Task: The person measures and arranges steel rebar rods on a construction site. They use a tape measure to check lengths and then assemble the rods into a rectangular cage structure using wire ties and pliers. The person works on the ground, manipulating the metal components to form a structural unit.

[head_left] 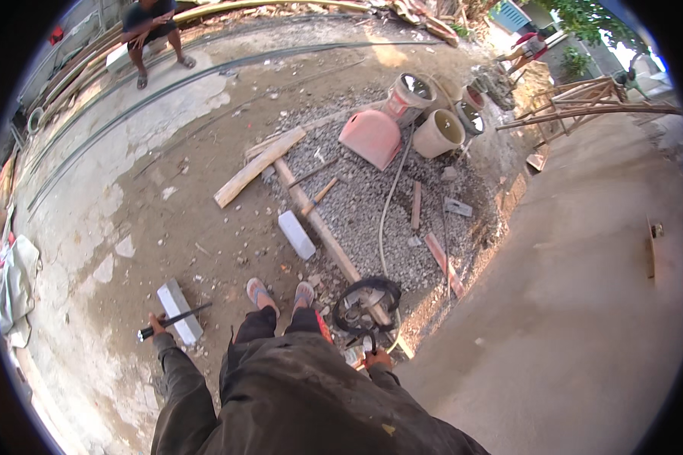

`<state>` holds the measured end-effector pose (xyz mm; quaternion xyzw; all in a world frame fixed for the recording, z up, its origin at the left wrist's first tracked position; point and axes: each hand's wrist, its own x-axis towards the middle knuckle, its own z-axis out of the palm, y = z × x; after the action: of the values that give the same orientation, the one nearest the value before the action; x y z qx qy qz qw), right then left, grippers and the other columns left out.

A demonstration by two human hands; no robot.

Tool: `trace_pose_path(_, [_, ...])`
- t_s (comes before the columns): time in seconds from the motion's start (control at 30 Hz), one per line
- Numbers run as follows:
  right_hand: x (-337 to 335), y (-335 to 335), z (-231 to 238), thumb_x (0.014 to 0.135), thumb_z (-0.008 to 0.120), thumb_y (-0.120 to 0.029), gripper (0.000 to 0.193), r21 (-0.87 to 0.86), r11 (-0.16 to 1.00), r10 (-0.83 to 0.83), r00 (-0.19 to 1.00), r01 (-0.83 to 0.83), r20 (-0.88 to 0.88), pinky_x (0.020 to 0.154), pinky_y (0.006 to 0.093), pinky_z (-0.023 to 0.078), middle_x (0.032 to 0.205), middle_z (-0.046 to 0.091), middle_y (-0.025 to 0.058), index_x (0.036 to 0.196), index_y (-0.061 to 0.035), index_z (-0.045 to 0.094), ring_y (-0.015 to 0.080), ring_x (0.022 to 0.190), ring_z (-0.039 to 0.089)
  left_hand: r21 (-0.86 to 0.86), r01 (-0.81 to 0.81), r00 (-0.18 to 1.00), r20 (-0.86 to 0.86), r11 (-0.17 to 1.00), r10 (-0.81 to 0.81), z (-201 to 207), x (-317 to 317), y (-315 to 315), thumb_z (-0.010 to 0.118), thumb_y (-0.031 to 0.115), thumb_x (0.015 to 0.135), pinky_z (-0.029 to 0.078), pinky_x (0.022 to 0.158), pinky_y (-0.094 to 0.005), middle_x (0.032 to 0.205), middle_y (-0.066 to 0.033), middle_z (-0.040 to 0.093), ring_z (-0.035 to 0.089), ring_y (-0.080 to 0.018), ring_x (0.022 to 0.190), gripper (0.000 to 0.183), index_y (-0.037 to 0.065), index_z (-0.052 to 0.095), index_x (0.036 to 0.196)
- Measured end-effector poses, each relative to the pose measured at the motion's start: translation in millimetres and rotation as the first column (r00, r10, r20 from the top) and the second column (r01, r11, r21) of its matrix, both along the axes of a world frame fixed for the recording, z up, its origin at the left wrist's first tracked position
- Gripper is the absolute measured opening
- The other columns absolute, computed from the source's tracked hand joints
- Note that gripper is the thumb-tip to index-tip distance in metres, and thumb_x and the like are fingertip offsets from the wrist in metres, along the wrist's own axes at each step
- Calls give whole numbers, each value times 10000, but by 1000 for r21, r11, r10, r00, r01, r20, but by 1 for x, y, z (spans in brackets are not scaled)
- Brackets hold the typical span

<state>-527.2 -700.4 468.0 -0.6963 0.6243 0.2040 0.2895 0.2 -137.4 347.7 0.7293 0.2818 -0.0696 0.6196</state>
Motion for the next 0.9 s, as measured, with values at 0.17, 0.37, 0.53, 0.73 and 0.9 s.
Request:
trace_pose_path(0.17, [70, -95, 58, 870, 663, -451, 421, 128, 989, -67, 992, 80, -104, 887, 434, 529, 929, 751, 113, 1090, -100, 741, 292, 992, 696, 54, -59, 998, -9, 997, 60, 16, -32, -60, 497, 691, 890, 448, 851, -419, 924, -110, 671, 581, -243, 869, 781, -52, 705, 1014])
trace_pose_path(0.37, [124, -149, 95, 870, 676, -429, 420, -35, 991, -132, 991, 132, 1, 930, 433, 511, 1099, 715, 163, 1122, -97, 729, 354, 1043, 668, -15, -104, 994, 45, 995, 104, -6, -40, -52, 453, 679, 904, 470, 837, -442, 939, -149, 667, 605, -276, 884, 794, -66, 682, 1060])
trace_pose_path(0.53, [94, -153, 26, 830, 710, -443, 467, -115, 977, -162, 975, 181, 155, 928, 436, 500, 1073, 710, 200, 1098, -61, 724, 385, 1058, 657, 32, -87, 991, -95, 996, 90, -6, -18, -19, 372, 632, 933, 424, 1005, -453, 1148, -239, 679, 604, -301, 1079, 819, -107, 686, 1093])
trace_pose_path(0.73, [70, -100, -15, 884, 683, -354, 402, -132, 913, -342, 901, 385, 265, 740, 417, 517, 836, 730, 165, 946, 40, 728, 288, 782, 692, 107, -195, 981, 10, 975, 195, -6, -16, 1, 587, 518, 932, 434, 899, -313, 1044, -108, 739, 616, -185, 944, 552, -4, 743, 1021])
trace_pose_path(0.9, [55, -106, -82, 890, 698, -344, 377, -267, 872, -396, 912, 410, 108, 740, 418, 521, 844, 736, 155, 980, 19, 742, 277, 802, 705, 81, -286, 956, 85, 955, 279, -1, -18, -30, 662, 344, 935, 518, 877, -334, 969, -184, 739, 691, -240, 908, 390, -40, 708, 895])
